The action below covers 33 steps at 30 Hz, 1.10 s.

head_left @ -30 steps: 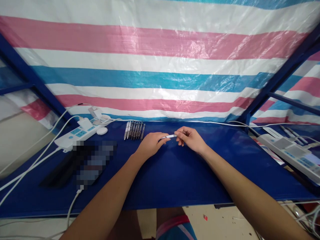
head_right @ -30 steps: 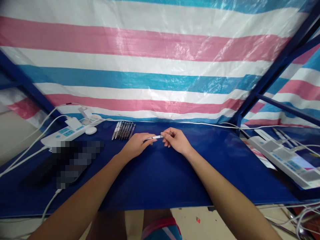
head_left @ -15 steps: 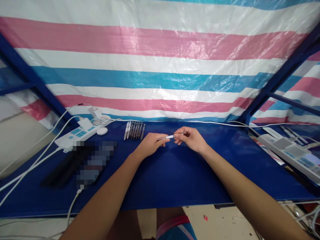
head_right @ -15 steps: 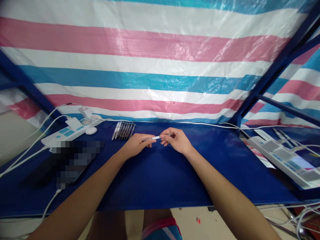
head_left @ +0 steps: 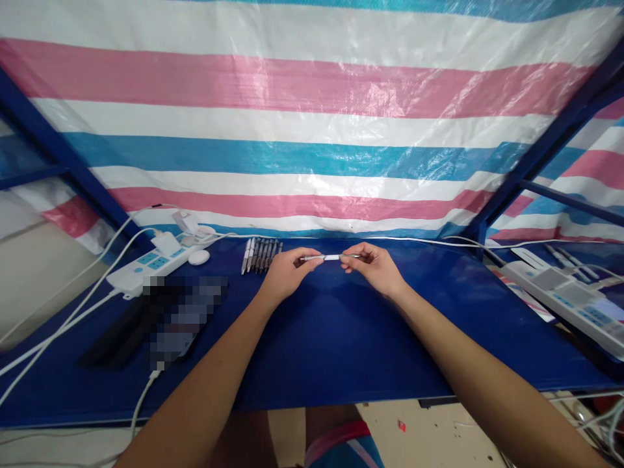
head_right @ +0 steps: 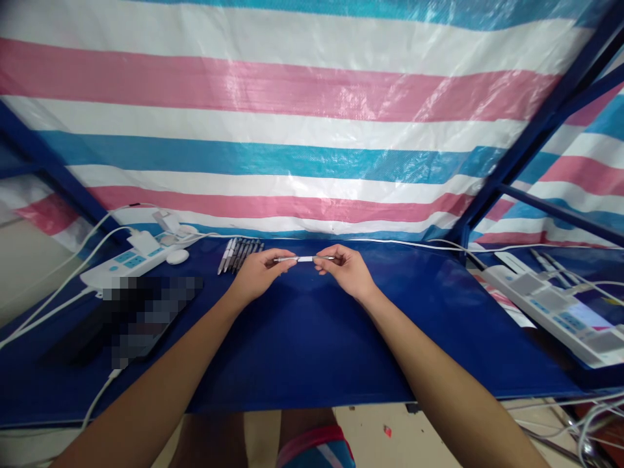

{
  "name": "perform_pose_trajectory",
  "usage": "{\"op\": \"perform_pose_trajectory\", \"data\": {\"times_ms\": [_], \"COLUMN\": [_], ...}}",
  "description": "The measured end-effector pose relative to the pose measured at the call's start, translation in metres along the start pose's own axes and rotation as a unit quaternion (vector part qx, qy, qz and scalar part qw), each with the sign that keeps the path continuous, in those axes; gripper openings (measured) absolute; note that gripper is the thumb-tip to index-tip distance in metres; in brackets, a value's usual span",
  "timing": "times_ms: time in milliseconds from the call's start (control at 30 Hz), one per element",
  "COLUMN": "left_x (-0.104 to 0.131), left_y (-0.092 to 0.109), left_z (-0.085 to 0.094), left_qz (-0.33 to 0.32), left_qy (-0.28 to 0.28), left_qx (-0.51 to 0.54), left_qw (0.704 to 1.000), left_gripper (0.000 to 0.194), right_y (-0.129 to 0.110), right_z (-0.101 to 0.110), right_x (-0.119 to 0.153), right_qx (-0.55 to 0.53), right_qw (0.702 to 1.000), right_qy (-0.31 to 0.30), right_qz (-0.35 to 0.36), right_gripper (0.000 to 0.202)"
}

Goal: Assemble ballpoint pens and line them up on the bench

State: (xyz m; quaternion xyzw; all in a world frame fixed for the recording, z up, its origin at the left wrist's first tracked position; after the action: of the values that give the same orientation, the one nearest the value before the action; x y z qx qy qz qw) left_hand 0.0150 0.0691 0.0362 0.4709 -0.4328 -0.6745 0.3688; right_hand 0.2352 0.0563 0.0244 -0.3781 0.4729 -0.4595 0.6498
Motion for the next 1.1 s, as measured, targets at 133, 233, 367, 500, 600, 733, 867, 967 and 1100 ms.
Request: {"op": "perform_pose_trajectory", "data": {"times_ms": [133,233,367,500,600,733,867,967,1100], "left_x": [0.0,0.001,0.001,0.0,0.0,0.001,0.001,0.0,-0.003], "left_y": [0.0,0.001,0.004,0.012,0.015,0.005,-0.003,-0.006,-0.011], "left_z": [0.003,0.002,0.003,0.004,0.004,-0.001,-0.01,-0.013,-0.009], "left_qz": [0.0,-0.007,-0.029,-0.073,-0.086,-0.029,0.03,0.051,0.065], "left_qy": [0.016,0.018,0.026,0.034,0.029,0.008,-0.018,-0.034,-0.025], "left_qx": [0.048,0.064,0.039,0.014,-0.009,0.028,0.105,0.128,0.159], "left_qw": [0.999,0.998,0.998,0.997,0.996,0.999,0.994,0.99,0.985], "left_gripper": [0.034,0.034,0.031,0.023,0.019,0.028,0.034,0.036,0.039], "right_y": [0.002,0.002,0.004,0.01,0.013,0.009,0.001,-0.004,-0.008], "right_z": [0.001,0.001,-0.002,-0.011,-0.014,-0.011,-0.007,-0.006,-0.005], "right_x": [0.002,0.004,0.006,0.007,0.007,0.005,0.005,0.004,0.003], "right_qx": [-0.022,-0.043,-0.066,-0.101,-0.104,-0.095,-0.079,-0.059,-0.048], "right_qw": [0.999,0.998,0.995,0.989,0.988,0.991,0.994,0.997,0.998], "right_qy": [-0.012,-0.026,-0.036,-0.061,-0.071,-0.07,-0.061,-0.049,-0.029], "right_qz": [-0.03,-0.047,-0.072,-0.092,-0.093,-0.061,-0.035,-0.015,0.005], "right_gripper": [0.042,0.045,0.045,0.044,0.043,0.041,0.04,0.04,0.041]}}
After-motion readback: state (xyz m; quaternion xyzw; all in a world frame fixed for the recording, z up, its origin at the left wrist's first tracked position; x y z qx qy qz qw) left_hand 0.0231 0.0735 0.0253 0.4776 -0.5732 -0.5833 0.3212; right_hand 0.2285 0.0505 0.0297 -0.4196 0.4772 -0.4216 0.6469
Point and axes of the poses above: each hand's wrist, its own x-axis away from the middle knuckle, its own z-axis out of the back of the hand, y = z × x, the point moved 9 cm from there along -x, towards the middle knuckle, and after that the axes turned 15 degrees about x, right-handed, at the moved point
